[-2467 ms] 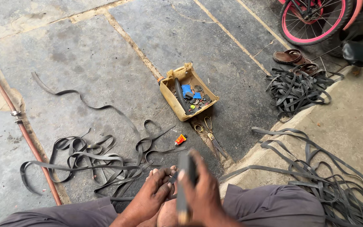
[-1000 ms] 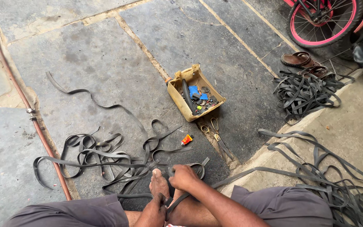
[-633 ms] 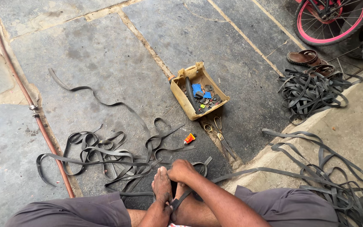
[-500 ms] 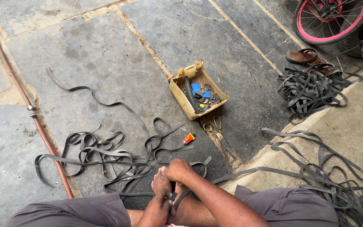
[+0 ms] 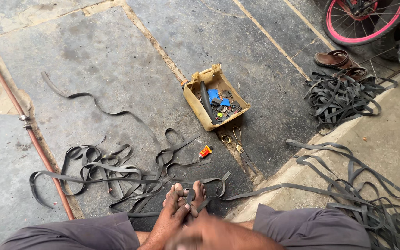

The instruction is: The person is using a file to sand down the ends of rubber strips, applying adhesive from a small orange tube, and then pressing the ends together to join them into loops.

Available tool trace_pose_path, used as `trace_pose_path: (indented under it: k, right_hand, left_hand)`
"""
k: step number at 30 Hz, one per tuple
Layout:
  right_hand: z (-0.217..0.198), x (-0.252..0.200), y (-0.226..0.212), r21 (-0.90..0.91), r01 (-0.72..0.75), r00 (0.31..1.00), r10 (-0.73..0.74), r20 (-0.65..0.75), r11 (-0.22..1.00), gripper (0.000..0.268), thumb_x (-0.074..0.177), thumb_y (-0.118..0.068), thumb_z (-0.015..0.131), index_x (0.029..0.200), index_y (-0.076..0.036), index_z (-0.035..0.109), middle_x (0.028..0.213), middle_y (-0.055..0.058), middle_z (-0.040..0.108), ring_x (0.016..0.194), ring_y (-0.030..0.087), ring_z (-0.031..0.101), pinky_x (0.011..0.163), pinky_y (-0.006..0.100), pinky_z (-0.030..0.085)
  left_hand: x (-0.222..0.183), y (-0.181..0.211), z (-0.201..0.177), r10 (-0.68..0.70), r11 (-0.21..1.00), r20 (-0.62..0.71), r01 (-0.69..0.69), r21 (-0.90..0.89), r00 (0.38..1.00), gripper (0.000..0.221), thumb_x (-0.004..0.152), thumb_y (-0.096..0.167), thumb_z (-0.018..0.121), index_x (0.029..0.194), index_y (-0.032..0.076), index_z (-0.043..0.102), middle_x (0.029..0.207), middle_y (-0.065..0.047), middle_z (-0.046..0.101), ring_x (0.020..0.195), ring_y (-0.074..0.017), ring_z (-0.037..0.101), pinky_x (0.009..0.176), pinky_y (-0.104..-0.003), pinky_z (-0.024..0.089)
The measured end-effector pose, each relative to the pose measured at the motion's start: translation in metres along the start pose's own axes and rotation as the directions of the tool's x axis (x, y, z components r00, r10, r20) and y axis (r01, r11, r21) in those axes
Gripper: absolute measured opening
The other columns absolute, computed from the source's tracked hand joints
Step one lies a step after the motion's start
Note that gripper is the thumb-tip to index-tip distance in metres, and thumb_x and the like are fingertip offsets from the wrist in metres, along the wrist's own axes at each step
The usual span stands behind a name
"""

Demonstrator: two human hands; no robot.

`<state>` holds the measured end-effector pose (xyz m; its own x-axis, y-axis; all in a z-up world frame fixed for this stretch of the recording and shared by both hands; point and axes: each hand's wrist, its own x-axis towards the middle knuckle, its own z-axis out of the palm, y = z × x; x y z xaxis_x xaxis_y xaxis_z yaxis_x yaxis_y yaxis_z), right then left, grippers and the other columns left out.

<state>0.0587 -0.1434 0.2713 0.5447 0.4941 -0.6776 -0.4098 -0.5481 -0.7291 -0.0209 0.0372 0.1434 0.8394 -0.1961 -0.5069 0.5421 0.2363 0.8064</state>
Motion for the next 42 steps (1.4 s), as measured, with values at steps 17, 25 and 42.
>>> trace_pose_path:
  k: [17,25,42]
  right_hand:
    - [-0.058,0.077,0.083,-0.379,-0.277,0.839,0.03,-0.543,0.883,0.034,0.091,-0.027,0.069,0.122,-0.012,0.069,0.119,0.016,0.073,0.113,0.032,0.07,0.101,0.044,0.052]
    - [-0.079,0.148,0.089,-0.817,-0.155,0.834,-0.37,-0.41,0.556,0.051,0.089,-0.006,0.059,0.138,-0.019,0.06,0.117,0.018,0.06,0.11,0.038,0.06,0.095,0.049,0.051]
    - [-0.07,0.142,0.083,-0.607,-0.165,0.764,-0.289,-0.577,0.777,0.041,0.076,-0.021,0.082,0.106,-0.007,0.058,0.098,0.015,0.065,0.094,0.031,0.067,0.079,0.045,0.055]
  left_hand:
    - [0.001,0.019,0.016,-0.211,0.976,-0.049,0.207,-0.072,0.976,0.058,0.097,0.005,0.049,0.152,0.012,0.031,0.076,-0.014,0.067,0.054,-0.018,0.06,0.051,-0.031,0.051]
    - [0.009,-0.009,0.006,-0.068,0.983,-0.13,0.089,0.162,0.989,0.064,0.092,-0.001,0.053,0.152,0.01,0.035,0.076,-0.013,0.069,0.058,-0.0208,0.06,0.059,-0.035,0.051]
    - [0.019,0.02,0.014,-0.227,0.961,-0.117,0.242,0.136,0.967,0.062,0.092,-0.002,0.053,0.15,0.01,0.035,0.079,-0.016,0.073,0.053,-0.0153,0.065,0.049,-0.029,0.053]
